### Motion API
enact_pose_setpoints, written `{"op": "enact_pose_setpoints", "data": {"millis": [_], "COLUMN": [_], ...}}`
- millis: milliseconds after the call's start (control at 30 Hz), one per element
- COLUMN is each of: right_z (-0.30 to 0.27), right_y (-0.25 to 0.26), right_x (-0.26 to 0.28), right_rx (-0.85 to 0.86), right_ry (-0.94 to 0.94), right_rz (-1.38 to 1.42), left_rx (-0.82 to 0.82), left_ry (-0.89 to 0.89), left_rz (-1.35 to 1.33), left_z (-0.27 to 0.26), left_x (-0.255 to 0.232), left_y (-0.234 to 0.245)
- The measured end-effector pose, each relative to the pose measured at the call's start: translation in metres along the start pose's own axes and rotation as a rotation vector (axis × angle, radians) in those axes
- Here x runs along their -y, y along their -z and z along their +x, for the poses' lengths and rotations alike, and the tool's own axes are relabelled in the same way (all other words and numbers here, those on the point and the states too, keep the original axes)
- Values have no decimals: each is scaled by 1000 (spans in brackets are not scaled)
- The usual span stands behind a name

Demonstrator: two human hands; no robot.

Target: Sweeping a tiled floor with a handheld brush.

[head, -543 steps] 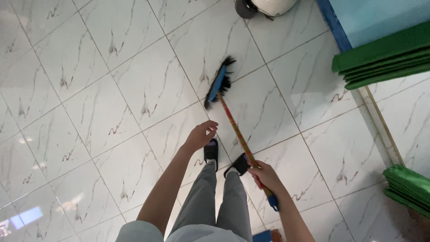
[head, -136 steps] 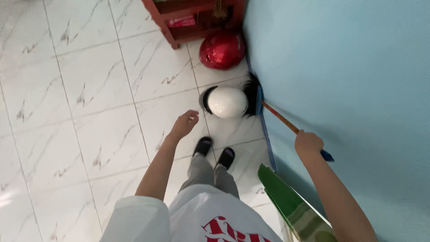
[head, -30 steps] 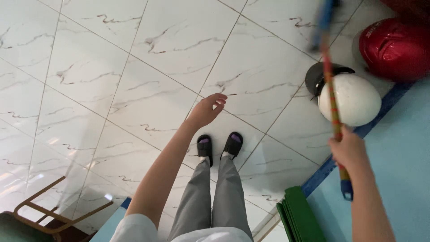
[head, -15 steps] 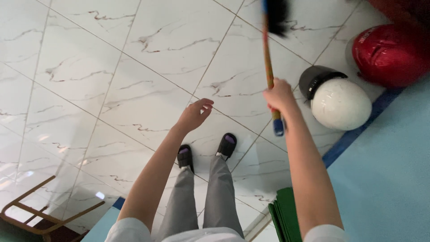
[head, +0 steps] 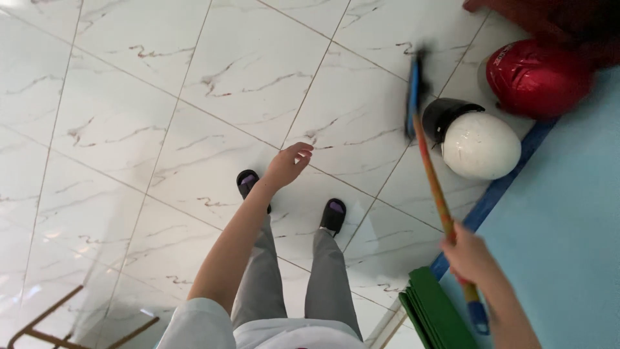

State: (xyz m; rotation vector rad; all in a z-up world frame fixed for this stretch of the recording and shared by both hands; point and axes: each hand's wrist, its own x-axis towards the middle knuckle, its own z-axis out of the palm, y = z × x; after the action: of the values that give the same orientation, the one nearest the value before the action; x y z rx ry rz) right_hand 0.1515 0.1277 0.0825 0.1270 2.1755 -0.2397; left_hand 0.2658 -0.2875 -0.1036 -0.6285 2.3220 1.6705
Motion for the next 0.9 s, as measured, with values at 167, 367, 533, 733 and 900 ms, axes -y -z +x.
{"op": "enact_pose_setpoints", "data": {"millis": [167, 367, 533, 733, 900], "right_z": [22, 43, 92, 48, -23], "right_y": [-91, -156, -147, -132, -127], "right_x": [19, 213, 377, 409, 320], "right_rx": [173, 130, 137, 19, -171], "right_ry": [-126, 101, 277, 421, 216], "right_rz": [327, 390, 617, 611, 181], "left_rx": [-4, 35, 5, -58, -40], "left_ry": [-51, -89, -64, 9, 27], "left_rz": [-34, 23, 12, -6, 24], "left_z": [9, 19, 4, -5, -14], "left_x": [50, 93, 116, 139, 134], "left_y": [44, 126, 226, 293, 317]}}
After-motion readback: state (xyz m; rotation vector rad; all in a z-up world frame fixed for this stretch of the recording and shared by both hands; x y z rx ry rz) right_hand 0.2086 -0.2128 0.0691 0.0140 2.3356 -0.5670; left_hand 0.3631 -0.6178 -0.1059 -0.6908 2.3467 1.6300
